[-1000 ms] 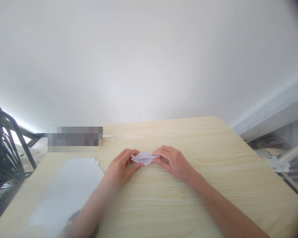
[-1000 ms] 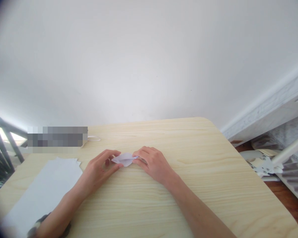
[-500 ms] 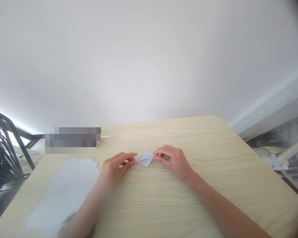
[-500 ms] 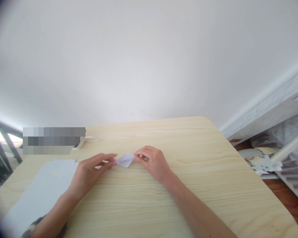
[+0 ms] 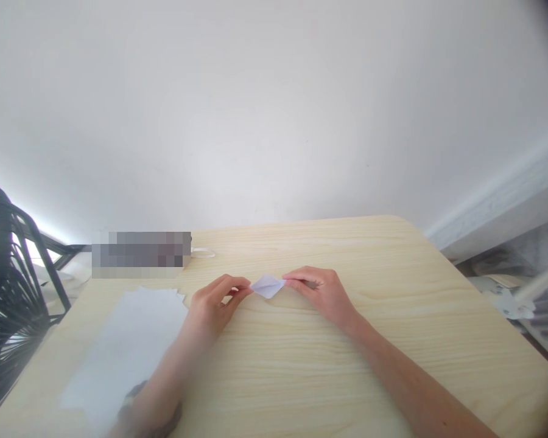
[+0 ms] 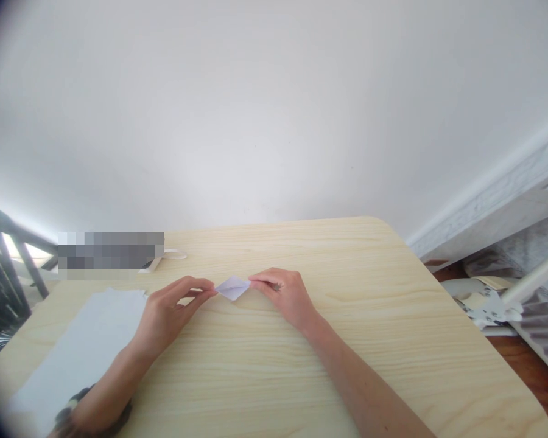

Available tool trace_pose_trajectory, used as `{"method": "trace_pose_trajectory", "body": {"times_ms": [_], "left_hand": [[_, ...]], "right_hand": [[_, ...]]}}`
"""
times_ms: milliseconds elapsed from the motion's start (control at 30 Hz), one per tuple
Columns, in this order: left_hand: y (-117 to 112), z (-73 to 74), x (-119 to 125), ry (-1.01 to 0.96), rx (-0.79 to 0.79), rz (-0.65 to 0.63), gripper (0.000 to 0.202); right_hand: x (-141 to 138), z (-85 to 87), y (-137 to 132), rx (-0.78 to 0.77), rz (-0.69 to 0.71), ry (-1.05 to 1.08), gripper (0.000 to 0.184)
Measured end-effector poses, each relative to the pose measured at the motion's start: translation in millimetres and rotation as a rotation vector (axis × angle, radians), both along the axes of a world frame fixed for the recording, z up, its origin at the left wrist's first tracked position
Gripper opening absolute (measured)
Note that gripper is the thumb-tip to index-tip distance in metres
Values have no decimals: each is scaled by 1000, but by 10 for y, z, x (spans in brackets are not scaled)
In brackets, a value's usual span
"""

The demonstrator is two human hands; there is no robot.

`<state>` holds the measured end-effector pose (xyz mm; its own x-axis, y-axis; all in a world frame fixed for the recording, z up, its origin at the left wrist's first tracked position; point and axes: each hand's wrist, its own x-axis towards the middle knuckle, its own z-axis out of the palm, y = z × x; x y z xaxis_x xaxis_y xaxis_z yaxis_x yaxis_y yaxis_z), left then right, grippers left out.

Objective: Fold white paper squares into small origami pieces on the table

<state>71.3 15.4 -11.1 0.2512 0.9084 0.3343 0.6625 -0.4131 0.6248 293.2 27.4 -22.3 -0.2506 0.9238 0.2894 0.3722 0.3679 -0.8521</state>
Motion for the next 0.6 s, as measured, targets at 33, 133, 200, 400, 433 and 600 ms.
{"method": "trace_pose_trajectory", "body": {"times_ms": [33, 133, 200, 400, 433, 600], "left_hand": [[-4, 4, 4, 0, -5, -1, 11], [-11, 11, 13, 27, -11, -35, 11], [-4, 6, 13, 44, -12, -52, 11], [44, -6, 16, 70, -36, -74, 16], [46, -5, 20, 100, -28, -77, 18], [31, -4, 49, 263, 6, -22, 37]], "right_hand": [[-1, 5, 1, 5, 2, -7, 14], [-30, 11, -4, 52, -2, -51, 12], [-51, 9, -10, 80, -7, -79, 13], [-43, -16, -6, 38, -64, -12, 14], [-31, -19, 4, 11, -80, 7, 15], [153, -19, 137, -65, -243, 42, 20]]}}
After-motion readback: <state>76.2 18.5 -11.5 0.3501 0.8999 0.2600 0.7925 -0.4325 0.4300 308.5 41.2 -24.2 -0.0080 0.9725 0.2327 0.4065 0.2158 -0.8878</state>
